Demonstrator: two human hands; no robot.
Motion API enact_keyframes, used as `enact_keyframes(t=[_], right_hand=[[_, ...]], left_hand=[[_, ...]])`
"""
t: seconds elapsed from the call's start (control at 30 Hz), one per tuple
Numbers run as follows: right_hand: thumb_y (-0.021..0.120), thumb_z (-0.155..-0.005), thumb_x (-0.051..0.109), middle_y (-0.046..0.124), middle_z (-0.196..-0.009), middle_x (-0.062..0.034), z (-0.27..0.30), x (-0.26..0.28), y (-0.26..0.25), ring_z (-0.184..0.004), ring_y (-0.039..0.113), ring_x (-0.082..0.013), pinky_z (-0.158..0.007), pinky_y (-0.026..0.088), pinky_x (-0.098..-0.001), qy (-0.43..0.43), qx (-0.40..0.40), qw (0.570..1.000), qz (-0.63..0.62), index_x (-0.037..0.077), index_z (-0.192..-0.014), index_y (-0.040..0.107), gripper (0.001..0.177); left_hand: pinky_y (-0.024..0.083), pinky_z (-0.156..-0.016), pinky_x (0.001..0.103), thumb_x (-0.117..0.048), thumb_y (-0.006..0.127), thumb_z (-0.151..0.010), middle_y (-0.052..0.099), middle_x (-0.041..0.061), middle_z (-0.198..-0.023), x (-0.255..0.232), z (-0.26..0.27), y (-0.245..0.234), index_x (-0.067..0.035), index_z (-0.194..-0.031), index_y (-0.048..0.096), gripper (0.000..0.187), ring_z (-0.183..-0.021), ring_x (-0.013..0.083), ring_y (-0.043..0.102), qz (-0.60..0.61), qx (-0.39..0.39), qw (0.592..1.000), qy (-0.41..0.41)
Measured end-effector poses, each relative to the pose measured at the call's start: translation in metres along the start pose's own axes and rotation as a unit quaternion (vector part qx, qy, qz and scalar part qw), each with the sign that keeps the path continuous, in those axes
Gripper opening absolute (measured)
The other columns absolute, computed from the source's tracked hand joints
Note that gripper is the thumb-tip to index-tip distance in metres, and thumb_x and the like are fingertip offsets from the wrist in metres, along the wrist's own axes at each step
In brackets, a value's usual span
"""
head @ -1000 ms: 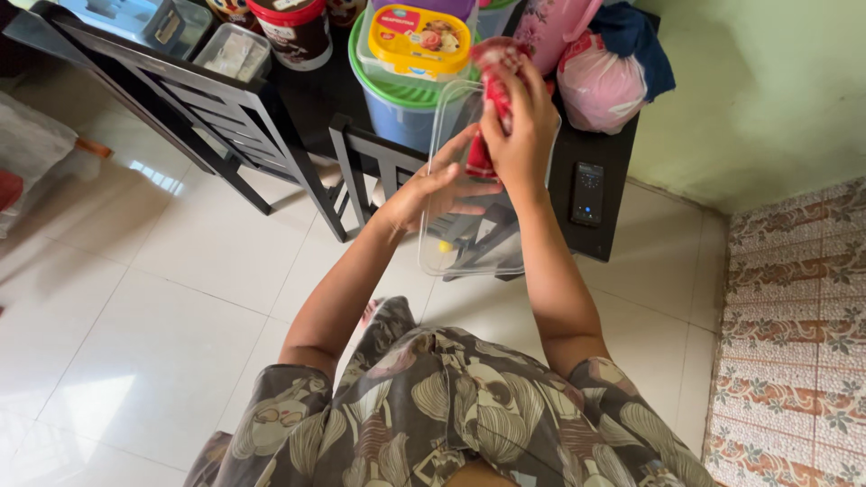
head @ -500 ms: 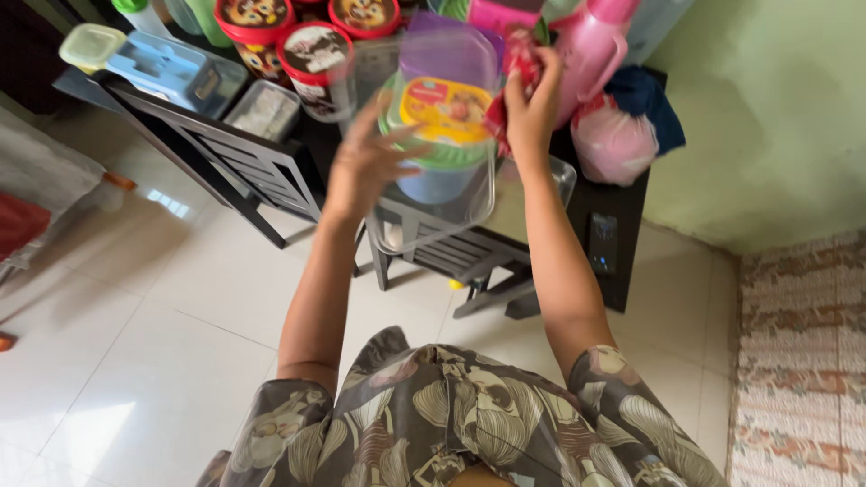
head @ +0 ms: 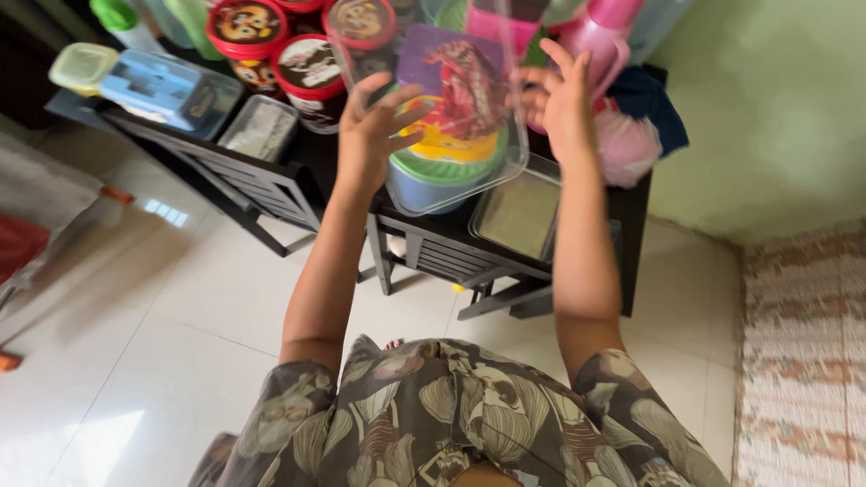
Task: The person wipes the inside and outside of a clear plastic container and a metal tray using a red cloth. They then wipe a yellow plastic lid. The items are handled one at a time and placed back on the table.
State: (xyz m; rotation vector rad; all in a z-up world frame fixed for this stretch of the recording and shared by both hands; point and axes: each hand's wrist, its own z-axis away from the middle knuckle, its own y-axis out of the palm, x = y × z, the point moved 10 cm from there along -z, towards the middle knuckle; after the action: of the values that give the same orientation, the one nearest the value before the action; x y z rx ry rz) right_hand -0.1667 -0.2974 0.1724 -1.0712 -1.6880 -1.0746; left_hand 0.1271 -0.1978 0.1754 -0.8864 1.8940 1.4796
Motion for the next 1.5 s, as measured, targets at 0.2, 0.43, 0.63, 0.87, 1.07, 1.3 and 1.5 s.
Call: enact_keyframes(t=[0.2, 0.43, 0.63, 0.87, 1.07, 1.3, 1.5], right_hand=[[0.064, -0.109, 0.017, 0.068, -0.094, -0.0086, 0.100, 0.030, -0.089, -0.070, 0.064, -0.0173, -0.060, 0.048, -0.0301, -0.040, -0.084, 0.994, 0.055, 0.006, -0.159, 0.043, 0.055], [0.056, -0.104, 0.014, 0.063, -0.076, -0.0021, 0.176, -0.082, -0.214, -0.052, 0.057, -0.0103, -0.046, 0.045, -0.0249, 0.079, -0.341, 0.935, 0.067, 0.014, -0.157, 0.043, 0.055], [0.063, -0.097, 0.007, 0.066, -0.080, -0.0052, 0.185, -0.160, -0.181, -0.057, 0.054, -0.0105, -0.048, 0.040, -0.0259, 0.171, -0.350, 0.917, 0.086, 0.008, -0.152, 0.048, 0.057], [0.064, -0.093, 0.011, 0.072, -0.100, -0.0145, 0.203, -0.143, -0.165, -0.089, 0.065, -0.0238, -0.083, 0.052, -0.0371, 0.189, -0.372, 0.829, 0.372, 0.002, -0.132, 0.066, 0.039], [0.053, -0.101, 0.015, 0.072, -0.109, -0.0126, 0.207, -0.152, -0.160, -0.093, 0.063, -0.0184, -0.087, 0.049, -0.0347, 0.161, -0.359, 0.871, 0.296, 0.000, -0.133, 0.064, 0.037], [0.053, -0.105, 0.019, 0.070, -0.119, -0.0083, 0.206, -0.169, -0.155, -0.102, 0.063, -0.0137, -0.090, 0.051, -0.0293, 0.185, -0.348, 0.918, 0.045, -0.002, -0.135, 0.062, 0.037], [0.049, -0.106, 0.022, 0.070, -0.123, -0.0121, 0.200, -0.154, -0.137, -0.104, 0.063, -0.0191, -0.092, 0.051, -0.0341, 0.188, -0.301, 0.923, 0.149, 0.003, -0.141, 0.061, 0.041]], left_hand=[[0.057, -0.090, 0.047, -0.015, 0.063, -0.095, 0.057, 0.021, -0.142, 0.087, -0.045, 0.098, -0.009, -0.150, 0.031, 0.065, -0.121, 0.0359, 0.065, -0.078, 0.099, 0.991, -0.039], [0.020, -0.127, 0.042, -0.021, 0.078, -0.096, 0.024, 0.027, -0.165, 0.234, -0.045, 0.152, 0.002, -0.160, 0.012, 0.095, -0.158, 0.0352, 0.019, -0.326, 0.200, 0.919, 0.093], [0.029, -0.121, 0.050, -0.043, 0.079, -0.080, 0.021, 0.030, -0.162, 0.356, -0.038, 0.080, -0.014, -0.164, 0.008, 0.114, -0.149, 0.0483, 0.025, -0.592, 0.143, 0.759, -0.231], [0.039, -0.109, 0.058, -0.031, 0.073, -0.083, 0.019, 0.027, -0.161, 0.358, -0.026, 0.022, -0.013, -0.159, 0.009, 0.101, -0.140, 0.0547, 0.032, -0.645, 0.070, 0.661, -0.376], [0.046, -0.097, 0.056, -0.021, 0.071, -0.083, 0.034, 0.029, -0.148, 0.362, -0.023, -0.002, -0.004, -0.148, 0.024, 0.081, -0.128, 0.0528, 0.044, -0.628, 0.108, 0.666, -0.388], [0.056, -0.083, 0.053, -0.010, 0.069, -0.084, 0.050, 0.032, -0.134, 0.378, -0.021, -0.022, 0.006, -0.135, 0.042, 0.060, -0.114, 0.0505, 0.058, -0.618, 0.116, 0.670, -0.395], [0.063, -0.071, 0.051, 0.000, 0.067, -0.085, 0.065, 0.035, -0.122, 0.386, -0.023, -0.034, 0.015, -0.124, 0.057, 0.043, -0.102, 0.0486, 0.070, -0.621, 0.119, 0.670, -0.390]])
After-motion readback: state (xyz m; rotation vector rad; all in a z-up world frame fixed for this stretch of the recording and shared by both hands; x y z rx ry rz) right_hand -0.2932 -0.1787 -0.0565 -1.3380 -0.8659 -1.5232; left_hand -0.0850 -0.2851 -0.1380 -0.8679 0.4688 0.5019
